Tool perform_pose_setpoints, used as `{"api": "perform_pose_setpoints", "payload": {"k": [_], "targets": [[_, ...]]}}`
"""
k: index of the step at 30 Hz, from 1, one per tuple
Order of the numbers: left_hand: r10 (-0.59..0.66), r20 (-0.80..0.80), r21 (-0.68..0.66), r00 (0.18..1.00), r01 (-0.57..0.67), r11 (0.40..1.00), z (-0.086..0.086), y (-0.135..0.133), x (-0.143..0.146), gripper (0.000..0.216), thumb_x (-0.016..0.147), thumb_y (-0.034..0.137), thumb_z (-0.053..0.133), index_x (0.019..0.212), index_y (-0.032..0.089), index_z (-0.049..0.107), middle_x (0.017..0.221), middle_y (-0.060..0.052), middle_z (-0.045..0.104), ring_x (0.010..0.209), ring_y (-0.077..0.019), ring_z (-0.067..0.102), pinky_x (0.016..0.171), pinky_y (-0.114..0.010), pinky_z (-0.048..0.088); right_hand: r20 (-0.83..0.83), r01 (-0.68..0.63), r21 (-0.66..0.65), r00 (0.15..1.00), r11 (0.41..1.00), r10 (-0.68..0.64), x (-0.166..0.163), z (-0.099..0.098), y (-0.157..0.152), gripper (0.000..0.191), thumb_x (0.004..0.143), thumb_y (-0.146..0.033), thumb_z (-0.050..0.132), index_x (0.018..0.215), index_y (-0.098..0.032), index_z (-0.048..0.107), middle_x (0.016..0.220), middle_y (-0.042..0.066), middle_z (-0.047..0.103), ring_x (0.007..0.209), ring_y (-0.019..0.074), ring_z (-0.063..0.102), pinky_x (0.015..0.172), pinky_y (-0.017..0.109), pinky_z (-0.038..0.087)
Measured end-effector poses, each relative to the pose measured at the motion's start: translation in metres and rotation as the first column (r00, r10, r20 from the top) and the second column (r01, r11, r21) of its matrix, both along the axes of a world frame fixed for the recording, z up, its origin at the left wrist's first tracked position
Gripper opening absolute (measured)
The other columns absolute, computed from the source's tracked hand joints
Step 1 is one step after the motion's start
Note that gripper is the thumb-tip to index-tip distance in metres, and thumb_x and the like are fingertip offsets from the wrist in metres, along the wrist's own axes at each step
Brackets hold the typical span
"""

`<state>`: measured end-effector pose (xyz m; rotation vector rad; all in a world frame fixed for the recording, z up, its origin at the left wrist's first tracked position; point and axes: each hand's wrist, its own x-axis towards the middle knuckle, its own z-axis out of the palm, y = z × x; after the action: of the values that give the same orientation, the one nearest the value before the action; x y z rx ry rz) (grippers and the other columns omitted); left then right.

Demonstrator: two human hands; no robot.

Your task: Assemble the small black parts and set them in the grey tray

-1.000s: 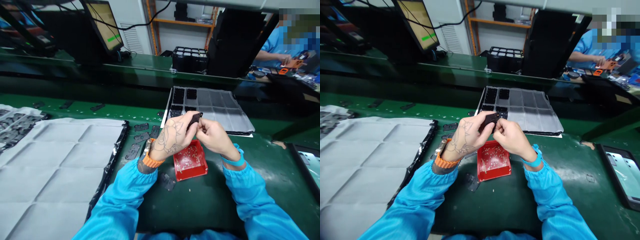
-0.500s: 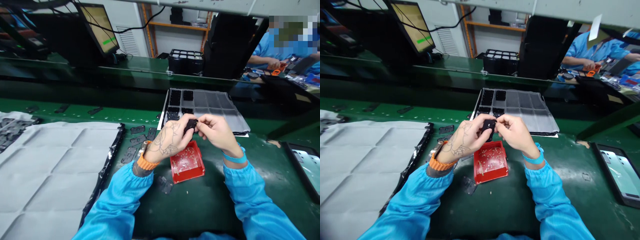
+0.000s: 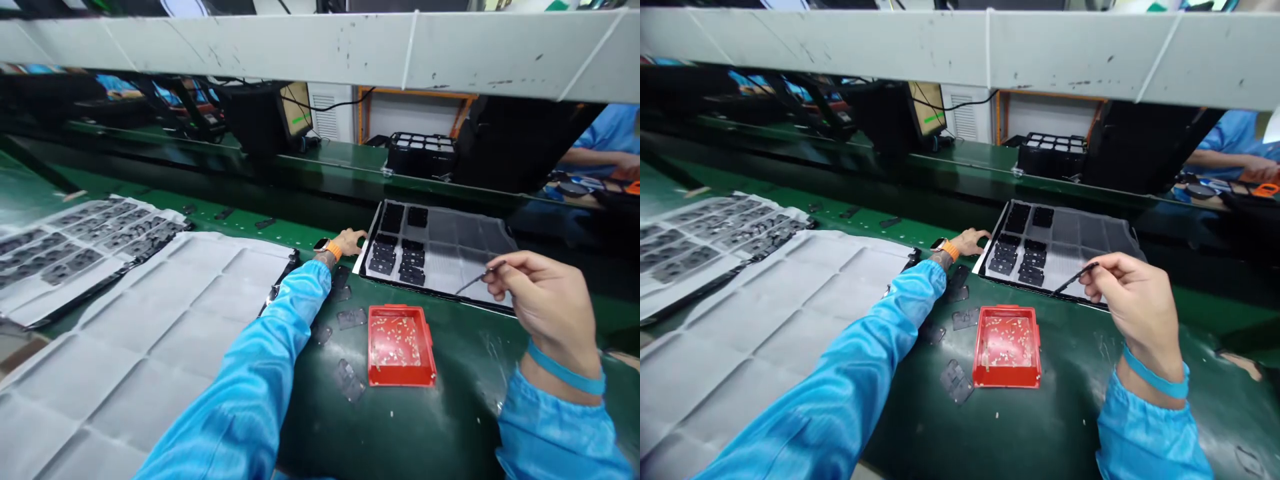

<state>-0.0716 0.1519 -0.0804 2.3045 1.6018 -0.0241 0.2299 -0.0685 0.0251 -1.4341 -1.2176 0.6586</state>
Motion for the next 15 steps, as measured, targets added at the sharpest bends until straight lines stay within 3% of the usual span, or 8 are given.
{"api": "perform_pose_setpoints", "payload": {"k": [3, 7, 15], "targets": [[-0.095, -0.016, -0.026, 0.995, 0.095, 0.995, -0.025, 0.019, -0.002, 0.039, 0.099, 0.036, 0.067, 0.132, 0.016, 0.062, 0.133, -0.012, 0.064, 0.115, -0.0261, 0.066, 0.097, -0.048, 0.058, -0.014, 0.024, 0.039, 1.0, 0.999, -0.023, 0.002, 0.001, -0.003, 0.008, 0.077, -0.024, 0.071, 0.077, -0.016, 0.075, 0.064, 0.004, 0.069, 0.053, 0.0124, 0.062, 0.047, 0.021, 0.051], [-0.18, 0.01, -0.012, 0.984, 0.18, 0.984, -0.045, 0.03, -0.01, 0.037, 0.099, 0.037, 0.067, 0.129, 0.016, 0.063, 0.131, -0.012, 0.065, 0.114, -0.0254, 0.066, 0.096, -0.048, 0.059, -0.009, 0.023, 0.051, 1.0, 0.998, -0.023, 0.003, 0.002, -0.002, 0.008, 0.077, -0.024, 0.072, 0.077, -0.017, 0.075, 0.063, 0.003, 0.068, 0.052, 0.012, 0.061, 0.047, 0.02, 0.051], [-0.251, 0.035, 0.074, 0.967, 0.248, 0.966, -0.059, 0.031, -0.018, 0.039, 0.099, 0.037, 0.067, 0.132, 0.016, 0.062, 0.132, -0.012, 0.064, 0.116, -0.0263, 0.065, 0.098, -0.049, 0.058, 0.049, -0.006, 0.037, 0.999, 0.999, 0.004, 0.006, 0.001, -0.002, 0.009, 0.078, -0.026, 0.071, 0.078, -0.019, 0.076, 0.065, 0.003, 0.069, 0.053, 0.013, 0.063, 0.047, 0.021, 0.053]]}}
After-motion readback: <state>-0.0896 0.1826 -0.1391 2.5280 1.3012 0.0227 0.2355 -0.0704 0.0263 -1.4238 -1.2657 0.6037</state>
